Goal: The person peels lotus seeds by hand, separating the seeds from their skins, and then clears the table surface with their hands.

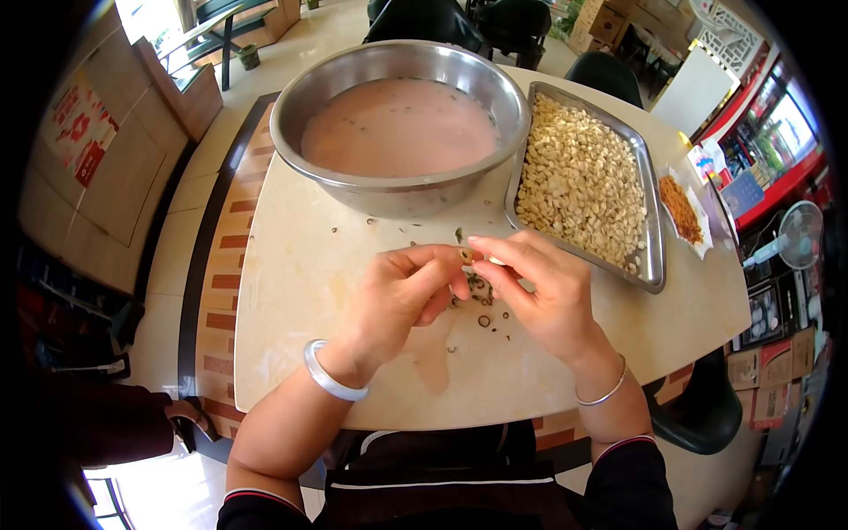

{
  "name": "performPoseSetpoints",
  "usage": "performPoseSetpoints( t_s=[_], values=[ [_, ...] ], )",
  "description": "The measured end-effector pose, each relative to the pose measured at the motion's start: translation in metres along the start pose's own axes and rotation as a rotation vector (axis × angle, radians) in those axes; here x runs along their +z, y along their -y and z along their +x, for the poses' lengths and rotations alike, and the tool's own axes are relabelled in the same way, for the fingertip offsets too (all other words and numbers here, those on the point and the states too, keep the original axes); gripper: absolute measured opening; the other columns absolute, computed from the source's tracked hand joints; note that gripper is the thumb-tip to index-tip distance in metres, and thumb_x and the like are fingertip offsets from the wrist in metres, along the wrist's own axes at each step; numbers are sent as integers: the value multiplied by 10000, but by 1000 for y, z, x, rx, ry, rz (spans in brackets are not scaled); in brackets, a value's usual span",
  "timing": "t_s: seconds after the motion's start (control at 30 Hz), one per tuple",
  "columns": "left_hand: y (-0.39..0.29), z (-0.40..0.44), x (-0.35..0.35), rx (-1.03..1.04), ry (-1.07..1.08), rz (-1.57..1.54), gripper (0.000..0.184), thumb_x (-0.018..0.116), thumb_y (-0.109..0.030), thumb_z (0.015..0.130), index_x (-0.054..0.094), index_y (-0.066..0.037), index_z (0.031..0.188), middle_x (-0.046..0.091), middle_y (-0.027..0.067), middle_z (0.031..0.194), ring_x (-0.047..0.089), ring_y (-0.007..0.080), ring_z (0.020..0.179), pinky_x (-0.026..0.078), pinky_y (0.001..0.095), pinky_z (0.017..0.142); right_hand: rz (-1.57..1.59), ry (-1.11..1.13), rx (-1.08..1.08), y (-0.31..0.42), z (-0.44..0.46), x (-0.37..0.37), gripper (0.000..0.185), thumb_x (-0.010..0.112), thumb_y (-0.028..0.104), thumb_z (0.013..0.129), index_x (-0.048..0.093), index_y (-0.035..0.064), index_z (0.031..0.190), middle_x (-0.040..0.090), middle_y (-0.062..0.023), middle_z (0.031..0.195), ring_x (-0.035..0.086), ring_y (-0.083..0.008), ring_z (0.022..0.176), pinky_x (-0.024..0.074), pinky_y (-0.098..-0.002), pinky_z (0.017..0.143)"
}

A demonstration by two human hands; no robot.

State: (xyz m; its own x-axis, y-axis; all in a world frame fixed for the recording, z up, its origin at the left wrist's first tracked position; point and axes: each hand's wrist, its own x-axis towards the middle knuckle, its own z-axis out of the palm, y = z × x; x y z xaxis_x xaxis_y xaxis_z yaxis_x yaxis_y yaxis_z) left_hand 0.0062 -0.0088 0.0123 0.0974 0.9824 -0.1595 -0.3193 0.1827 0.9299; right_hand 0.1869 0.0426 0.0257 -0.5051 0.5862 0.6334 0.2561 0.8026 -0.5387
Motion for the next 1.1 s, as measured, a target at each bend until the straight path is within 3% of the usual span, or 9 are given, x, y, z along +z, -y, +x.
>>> performPoseSetpoints(
  t_s=[0.27,0.37,0.47,0.67,0.77,0.87,0.97,1.03,1.1],
  values=[
    [4,2,-5,-32,-10,-91,296,539,-223,961,675,33,1022,585,-9,720,377,46,508,284,204,477,-193,12,-151,-2,-2,2,208,711,15,801,690,58,1003,614,-71,791,622,-223,631,498,-324,544],
    [-4,1,-2,2,-47,-138,323,540,-230,962,658,40,1095,586,-11,721,382,45,504,285,200,474,-198,210,-139,-6,-5,-5,169,718,60,807,683,61,973,610,-80,746,609,-243,598,489,-333,533],
    [-4,1,-4,3,-48,-134,338,545,-232,961,647,42,1130,591,-10,726,386,44,503,286,198,476,-56,351,20,-15,-9,-6,160,707,89,822,677,57,976,585,-88,654,590,-272,557,479,-346,518],
    [-4,2,-3,-53,-20,-96,322,554,-229,957,652,41,1103,586,-8,725,393,45,515,284,199,481,135,212,525,0,-1,-10,149,675,72,869,661,39,1014,619,-106,639,586,-198,523,472,-302,524],
    [-1,3,-3,-109,42,-11,330,549,-248,969,650,43,1088,577,3,730,383,49,510,274,205,468,257,286,518,10,6,-17,181,671,70,883,654,49,1063,659,-95,684,587,-146,546,471,-279,529],
    [8,5,-7,-105,109,19,406,520,-335,1003,636,41,1101,573,27,750,374,60,504,259,209,452,161,253,276,-4,-3,-10,228,670,78,890,653,68,1118,668,-68,677,600,-134,547,470,-279,517],
    [1,6,-4,-106,70,-102,562,458,-480,1012,597,38,1179,583,31,824,393,68,544,258,210,456,-228,-190,290,-22,9,-33,277,686,89,878,659,77,1153,685,-78,756,621,-145,587,490,-276,555],
    [-2,5,-1,-118,26,-205,670,404,-572,1004,554,32,1252,587,36,894,406,71,574,262,207,463,-952,-37,99,-49,7,-57,285,717,134,850,687,70,1126,653,-92,1068,645,-199,852,530,-285,669],
    [-4,6,-3,-153,37,-239,732,373,-624,986,514,19,1306,581,41,959,438,76,628,273,203,478,-840,-114,80,-50,6,-52,247,729,132,831,711,71,1070,631,-80,1022,628,-232,892,530,-319,716]
  ],
)
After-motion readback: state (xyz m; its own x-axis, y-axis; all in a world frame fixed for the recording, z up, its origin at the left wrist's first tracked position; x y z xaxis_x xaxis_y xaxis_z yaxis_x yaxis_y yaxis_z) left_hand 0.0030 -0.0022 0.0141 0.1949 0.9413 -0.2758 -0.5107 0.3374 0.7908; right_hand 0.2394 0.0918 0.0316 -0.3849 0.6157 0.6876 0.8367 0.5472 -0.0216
